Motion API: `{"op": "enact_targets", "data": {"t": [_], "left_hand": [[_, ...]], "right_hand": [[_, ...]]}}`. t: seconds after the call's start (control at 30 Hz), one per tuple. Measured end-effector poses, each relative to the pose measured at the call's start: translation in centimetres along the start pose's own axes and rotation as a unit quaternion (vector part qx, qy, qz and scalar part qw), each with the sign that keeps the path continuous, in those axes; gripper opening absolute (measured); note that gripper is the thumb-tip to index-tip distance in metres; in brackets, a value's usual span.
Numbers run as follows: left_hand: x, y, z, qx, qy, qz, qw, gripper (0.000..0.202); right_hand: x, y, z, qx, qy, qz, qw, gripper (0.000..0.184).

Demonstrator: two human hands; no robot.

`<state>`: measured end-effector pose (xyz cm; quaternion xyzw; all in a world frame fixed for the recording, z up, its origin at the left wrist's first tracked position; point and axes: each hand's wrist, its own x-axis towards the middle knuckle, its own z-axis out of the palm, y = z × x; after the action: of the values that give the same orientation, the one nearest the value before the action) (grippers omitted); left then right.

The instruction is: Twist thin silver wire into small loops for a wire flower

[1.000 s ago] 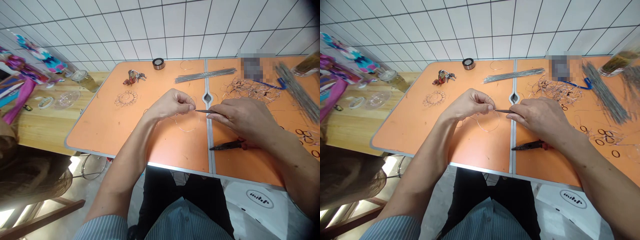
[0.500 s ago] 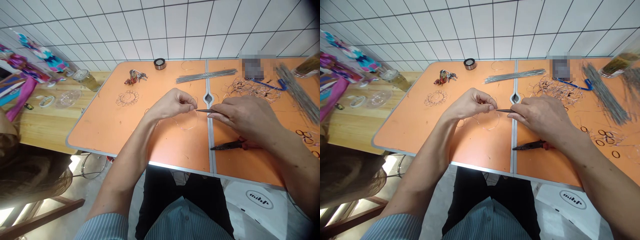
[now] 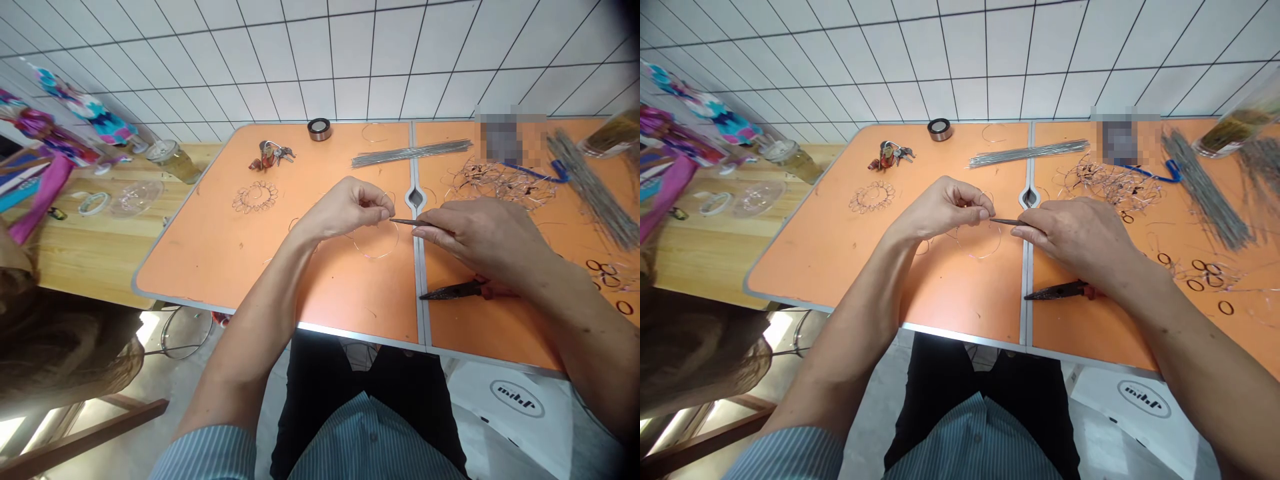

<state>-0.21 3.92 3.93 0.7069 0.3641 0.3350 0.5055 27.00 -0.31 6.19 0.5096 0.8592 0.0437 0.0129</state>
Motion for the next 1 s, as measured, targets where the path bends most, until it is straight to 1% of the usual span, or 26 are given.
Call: {"op": "enact_targets", "data": {"t": [0.07, 0.2, 0.33, 0.47, 0.67, 0.83, 1.0], "left_hand": [[-0.1, 0.0, 0.0, -0.009, 0.004, -0.003, 1.0, 0.008], [0.0, -0.1, 0.2, -0.019, 0.018, -0.009, 1.0, 0.009], [0.0, 0.0, 0.4, -0.019, 0.031, -0.024, 0.999, 0.009], [-0.1, 0.4, 0.5, -0.018, 0.031, -0.038, 0.999, 0.009], [-0.1, 0.8, 0.7, -0.009, 0.042, -0.063, 0.997, 0.011], [0.2, 0.4, 0.7, -0.022, 0.046, -0.051, 0.997, 0.015], [0.1, 0.5, 0.5, -0.029, 0.037, -0.04, 0.998, 0.02]], "right_hand": [[0.0, 0.1, 0.3, 0.014, 0.004, 0.0, 1.0, 0.05], [0.0, 0.4, 0.9, 0.044, 0.018, 0.001, 0.999, 0.063], [-0.1, 0.2, 1.1, 0.037, 0.033, 0.011, 0.999, 0.07], [-0.2, -0.1, 1.0, 0.039, 0.036, 0.019, 0.998, 0.078], [-0.2, -0.2, 0.5, 0.04, 0.04, 0.004, 0.998, 0.081], [-0.1, -0.3, 0.2, 0.024, 0.043, 0.002, 0.999, 0.085], [0.0, -0.4, 0.1, 0.038, 0.028, 0.014, 0.999, 0.077]]}}
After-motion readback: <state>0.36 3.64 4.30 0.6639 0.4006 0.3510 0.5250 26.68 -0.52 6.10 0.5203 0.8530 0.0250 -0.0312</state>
